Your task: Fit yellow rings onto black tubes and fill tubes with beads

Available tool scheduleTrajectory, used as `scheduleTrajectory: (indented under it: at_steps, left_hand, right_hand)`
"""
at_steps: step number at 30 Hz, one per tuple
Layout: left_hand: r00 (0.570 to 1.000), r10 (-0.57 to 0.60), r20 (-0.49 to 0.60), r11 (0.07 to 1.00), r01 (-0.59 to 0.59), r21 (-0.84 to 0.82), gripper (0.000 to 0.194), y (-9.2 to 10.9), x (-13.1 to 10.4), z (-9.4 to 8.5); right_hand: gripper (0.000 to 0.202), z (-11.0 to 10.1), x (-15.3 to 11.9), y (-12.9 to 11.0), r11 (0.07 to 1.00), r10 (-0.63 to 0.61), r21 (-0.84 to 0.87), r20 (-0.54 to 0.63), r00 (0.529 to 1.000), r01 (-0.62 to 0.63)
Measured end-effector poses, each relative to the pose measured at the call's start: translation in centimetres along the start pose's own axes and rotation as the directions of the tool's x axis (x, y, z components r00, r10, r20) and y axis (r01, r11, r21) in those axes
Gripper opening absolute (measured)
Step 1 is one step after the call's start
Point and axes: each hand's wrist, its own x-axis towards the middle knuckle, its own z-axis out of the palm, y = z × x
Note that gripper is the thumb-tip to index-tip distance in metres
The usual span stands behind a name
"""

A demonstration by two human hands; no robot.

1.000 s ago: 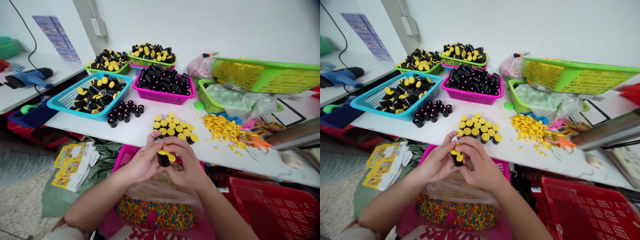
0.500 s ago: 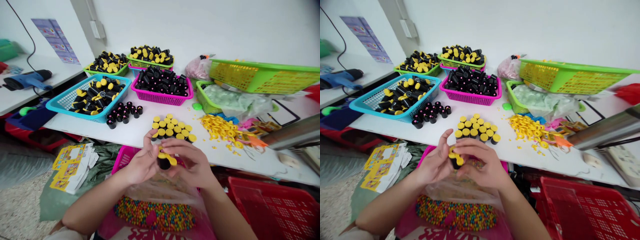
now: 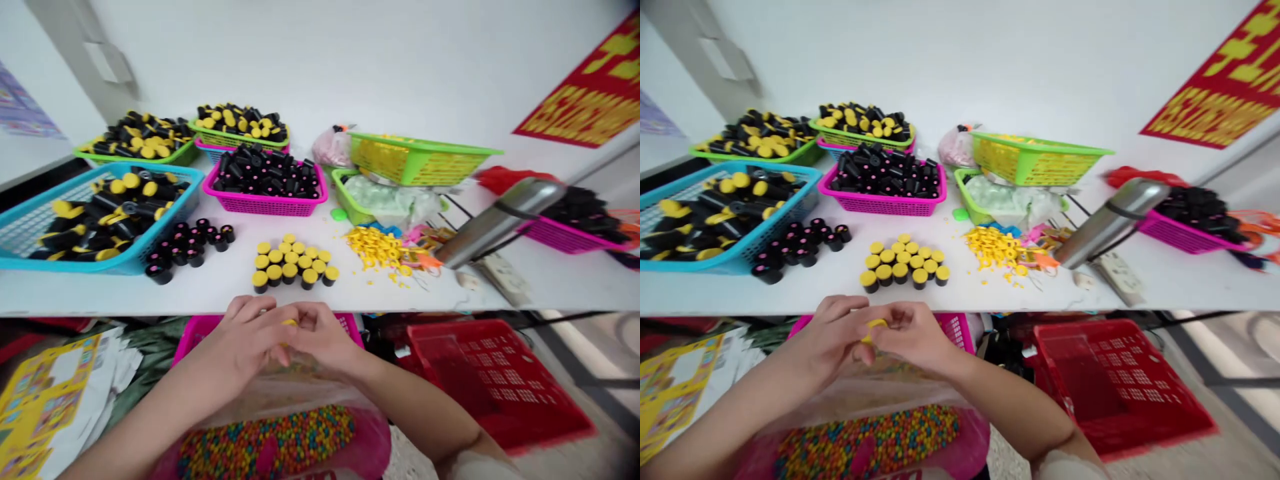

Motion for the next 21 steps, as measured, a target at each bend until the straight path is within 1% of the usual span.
scheduleTrajectory:
  at_steps: [1,2,3,4,5,6,7,8,9,10,11,12,13,15,17,18,19,20,21]
  left_hand:
    - [1.000,0.010,-0.002,1.000,-0.010,-0.005,0.030,-0.4,0.0,0.4]
    - [0.999,0.006,-0.040,1.000,-0.006,-0.007,0.029,-0.9,-0.1,0.8]
    - [0.993,-0.015,-0.113,1.000,0.015,0.000,0.027,-1.5,-0.2,1.2]
    - [0.977,-0.047,-0.208,0.999,0.051,0.012,0.026,-2.2,-0.3,1.4]
    - [0.947,-0.089,-0.308,0.995,0.100,0.020,0.029,-3.1,-0.5,1.5]
    - [0.910,-0.138,-0.391,0.987,0.159,0.023,0.034,-4.0,-0.6,1.5]
    - [0.874,-0.192,-0.446,0.975,0.222,0.016,0.040,-4.9,-0.8,1.5]
    - [0.848,-0.250,-0.468,0.959,0.283,0.000,0.046,-5.8,-0.9,1.4]
    - [0.831,-0.311,-0.461,0.940,0.339,-0.022,0.052,-6.6,-0.9,1.4]
    - [0.820,-0.367,-0.439,0.920,0.390,-0.041,0.057,-7.4,-0.9,1.4]
    - [0.812,-0.409,-0.416,0.903,0.426,-0.054,0.060,-8.0,-0.7,1.5]
    - [0.810,-0.440,-0.389,0.890,0.451,-0.067,0.061,-8.5,-0.4,1.7]
    - [0.809,-0.463,-0.362,0.881,0.466,-0.083,0.062,-8.8,0.0,2.0]
    - [0.816,-0.484,-0.316,0.874,0.467,-0.132,0.062,-8.9,1.0,2.8]
    - [0.827,-0.469,-0.311,0.883,0.430,-0.188,0.064,-8.5,1.8,3.4]
    - [0.832,-0.446,-0.330,0.894,0.397,-0.207,0.065,-8.2,2.1,3.4]
    - [0.835,-0.422,-0.352,0.905,0.367,-0.213,0.065,-8.0,2.3,3.4]
    - [0.836,-0.401,-0.374,0.915,0.348,-0.204,0.062,-7.9,2.2,3.1]
    - [0.833,-0.389,-0.394,0.921,0.344,-0.182,0.058,-7.9,2.0,2.7]
  right_hand:
    - [0.042,-0.5,-0.3,0.0,1.000,-0.024,-0.017,0.016,1.000,0.024]
    - [0.052,-1.4,-0.6,-0.2,0.996,-0.064,-0.060,0.013,0.998,0.065]
    - [0.060,-2.6,-1.1,-0.5,0.983,-0.120,-0.145,-0.023,0.993,0.115]
    - [0.060,-4.3,-1.5,-1.0,0.947,-0.195,-0.278,-0.091,0.977,0.163]
    - [0.053,-6.3,-2.1,-1.6,0.875,-0.286,-0.449,-0.183,0.941,0.179]
    - [0.037,-8.7,-2.6,-2.3,0.764,-0.382,-0.633,-0.287,0.878,0.125]
    - [0.024,-11.4,-3.1,-3.1,0.624,-0.476,-0.781,-0.360,0.802,0.020]
    - [0.023,-14.1,-3.6,-3.7,0.493,-0.542,-0.861,-0.418,0.729,-0.127]
    - [0.024,-16.8,-4.0,-4.2,0.388,-0.566,-0.878,-0.467,0.679,-0.281]
    - [0.023,-19.2,-4.4,-4.5,0.307,-0.545,-0.862,-0.507,0.668,-0.403]
    - [0.022,-21.3,-4.6,-4.7,0.254,-0.508,-0.835,-0.544,0.668,-0.487]
    - [0.024,-23.0,-4.7,-4.6,0.218,-0.449,-0.810,-0.579,0.681,-0.544]
    - [0.026,-24.2,-4.7,-4.5,0.193,-0.393,-0.790,-0.605,0.692,-0.581]
    - [0.032,-25.4,-4.5,-4.0,0.165,-0.321,-0.773,-0.629,0.708,-0.612]
    - [0.038,-25.5,-4.2,-3.9,0.146,-0.302,-0.767,-0.636,0.710,-0.625]
    - [0.040,-25.3,-4.1,-4.1,0.139,-0.292,-0.755,-0.650,0.702,-0.641]
    - [0.044,-25.2,-4.1,-4.3,0.134,-0.282,-0.736,-0.671,0.686,-0.664]
    - [0.047,-25.2,-4.1,-4.6,0.133,-0.268,-0.701,-0.706,0.655,-0.701]
    - [0.049,-25.3,-4.3,-4.9,0.144,-0.256,-0.659,-0.746,0.615,-0.739]
